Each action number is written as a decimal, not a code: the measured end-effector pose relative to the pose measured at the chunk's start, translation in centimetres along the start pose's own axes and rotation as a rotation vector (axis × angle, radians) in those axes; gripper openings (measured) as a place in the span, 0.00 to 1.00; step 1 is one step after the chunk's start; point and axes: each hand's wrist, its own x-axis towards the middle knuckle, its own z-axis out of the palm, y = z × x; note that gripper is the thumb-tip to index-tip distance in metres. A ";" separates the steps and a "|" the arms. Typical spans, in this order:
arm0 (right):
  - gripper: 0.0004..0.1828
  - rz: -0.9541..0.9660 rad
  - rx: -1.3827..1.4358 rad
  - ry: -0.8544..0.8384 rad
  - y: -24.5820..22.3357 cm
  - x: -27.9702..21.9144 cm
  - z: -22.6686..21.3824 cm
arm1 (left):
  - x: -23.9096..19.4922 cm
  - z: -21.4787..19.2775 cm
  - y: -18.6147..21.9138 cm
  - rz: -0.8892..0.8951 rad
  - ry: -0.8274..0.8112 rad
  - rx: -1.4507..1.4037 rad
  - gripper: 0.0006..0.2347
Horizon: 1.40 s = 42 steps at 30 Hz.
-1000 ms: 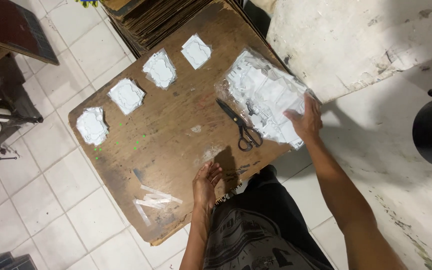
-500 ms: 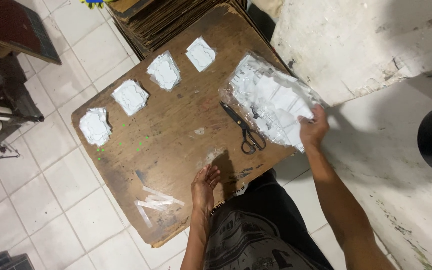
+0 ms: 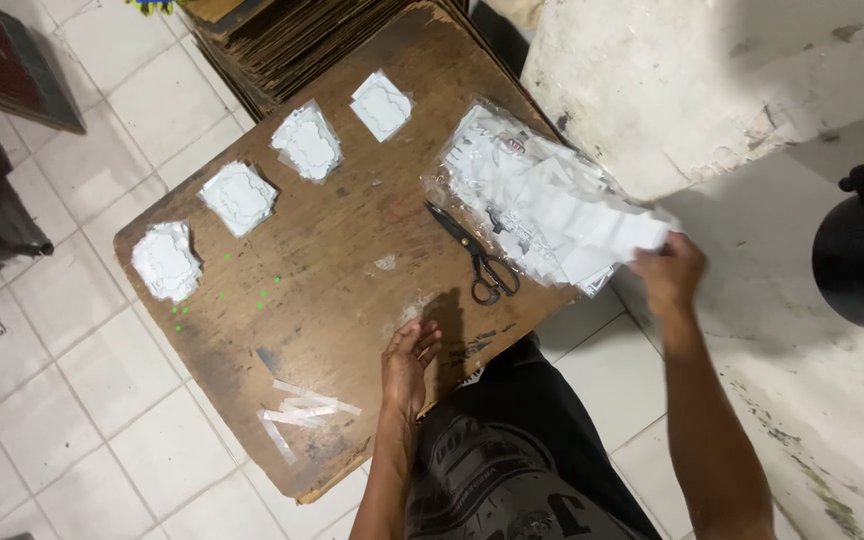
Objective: Cutting printed stickers into individual pieces using scissors
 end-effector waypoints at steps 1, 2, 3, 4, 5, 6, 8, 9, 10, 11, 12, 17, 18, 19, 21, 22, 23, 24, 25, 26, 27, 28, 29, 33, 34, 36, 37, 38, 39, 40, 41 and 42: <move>0.27 -0.002 -0.005 -0.008 -2.5 -0.4 -1.0 | -0.3 0.7 0.6 0.000 0.005 -0.008 0.10; 0.14 -0.176 -0.228 -0.031 -4.9 -1.1 -2.2 | -0.8 1.2 1.2 -0.039 -0.031 -0.008 0.13; 0.03 -0.351 -0.450 -0.055 -7.3 -1.8 -3.4 | -1.4 1.6 1.8 -0.079 -0.067 -0.009 0.16; 0.03 -0.356 -0.452 -0.057 -10.5 -2.8 -3.5 | -1.5 2.1 1.6 -0.077 -0.068 -0.015 0.16; 0.04 -0.269 -0.365 -0.098 -13.8 -3.8 -3.6 | -1.6 2.6 1.5 -0.077 -0.159 0.004 0.15; 0.06 -0.184 -0.277 -0.138 -17.1 -4.9 -3.8 | -1.7 3.1 1.4 -0.076 -0.253 0.023 0.15; 0.06 -0.196 -0.198 -0.176 -19.3 -5.6 -3.4 | -2.8 5.3 2.5 -0.078 -0.348 0.108 0.16; 0.05 -0.201 -0.116 -0.213 -20.4 -6.0 -3.1 | -3.4 6.4 3.2 -0.082 -0.439 0.201 0.18; 0.05 -0.211 -0.119 -0.224 -22.1 -7.2 -1.7 | -4.1 7.3 4.1 -0.073 -0.436 0.190 0.18; 0.07 -0.231 -0.165 -0.258 -23.8 -8.7 -0.3 | -4.9 8.1 5.1 -0.035 -0.535 0.271 0.18; 0.10 -0.250 -0.213 -0.303 -25.5 -10.2 1.3 | -5.8 8.7 6.3 0.006 -0.623 0.348 0.17; 0.10 -0.091 0.357 -0.589 -20.1 -10.6 9.9 | -2.7 8.2 3.5 0.302 -0.669 -0.277 0.15; 0.10 -0.026 0.393 -0.620 -19.5 -11.2 11.6 | -1.5 7.8 2.3 0.325 -0.520 -0.452 0.18; 0.10 -0.020 0.385 -0.649 -19.3 -11.8 13.3 | -1.4 6.9 3.2 0.341 -0.497 -0.466 0.18; 0.12 0.016 0.374 -0.692 -18.8 -13.0 16.4 | -1.2 5.4 4.5 0.325 -0.306 -0.676 0.20; 0.12 0.024 0.360 -0.715 -17.3 -13.1 18.3 | -1.5 4.6 5.8 0.332 -0.283 -0.692 0.20; 0.10 0.014 0.323 -0.715 -15.7 -13.3 20.1 | -1.7 4.0 7.0 0.397 -0.164 -0.712 0.18; 0.09 0.000 0.289 -0.709 -14.1 -13.3 22.0 | -1.8 3.4 8.4 0.457 -0.049 -0.725 0.17; 0.09 0.006 0.280 -0.726 -13.6 -14.0 23.6 | -0.4 2.5 7.9 0.462 -0.031 -0.735 0.17; 0.08 0.017 0.249 -0.750 -13.0 -14.9 25.1 | 0.8 1.6 7.5 0.490 0.111 -0.640 0.20; 0.08 0.027 0.218 -0.775 -12.5 -15.8 26.4 | 2.0 0.7 7.0 0.514 0.251 -0.541 0.24; 0.08 0.025 0.213 -0.788 -11.0 -15.8 27.5 | 4.1 -0.2 5.9 0.519 0.260 -0.550 0.24; 0.08 0.006 0.168 -0.837 -9.5 -15.9 28.6 | 6.3 -1.0 4.8 0.500 0.347 -0.504 0.25; 0.24 -0.446 -0.355 -0.926 -7.1 -14.7 26.2 | 16.9 -5.9 -2.6 0.412 0.556 -0.447 0.24; 0.24 -0.445 -0.362 -0.937 -7.2 -14.9 23.8 | 16.0 -5.7 -1.6 0.408 0.566 -0.454 0.24; 0.17 -0.758 -0.695 -0.809 -7.4 -14.9 18.9 | 14.4 -5.3 0.2 0.384 0.609 -0.431 0.22; 0.17 -0.754 -0.705 -0.821 -5.5 -14.1 17.8 | 15.1 -5.2 0.1 0.373 0.619 -0.436 0.22; 0.24 -0.871 -0.847 -0.700 -3.4 -13.7 16.3 | 15.4 -5.3 -0.4 0.357 0.621 -0.415 0.21; 0.30 -0.987 -0.985 -0.573 -1.3 -13.1 14.6 | 15.7 -5.3 -1.1 0.340 0.621 -0.395 0.20; 0.30 -0.972 -0.998 -0.590 -0.5 -12.8 14.6 | 15.1 -4.9 -0.8 0.321 0.635 -0.389 0.20; 0.33 -0.886 -0.998 -0.631 0.2 -12.5 14.4 | 14.5 -4.5 -0.5 0.315 0.640 -0.374 0.20; 0.36 -0.809 -0.988 -0.654 0.9 -11.7 15.0 | 14.8 -3.8 0.5 0.324 0.630 -0.361 0.20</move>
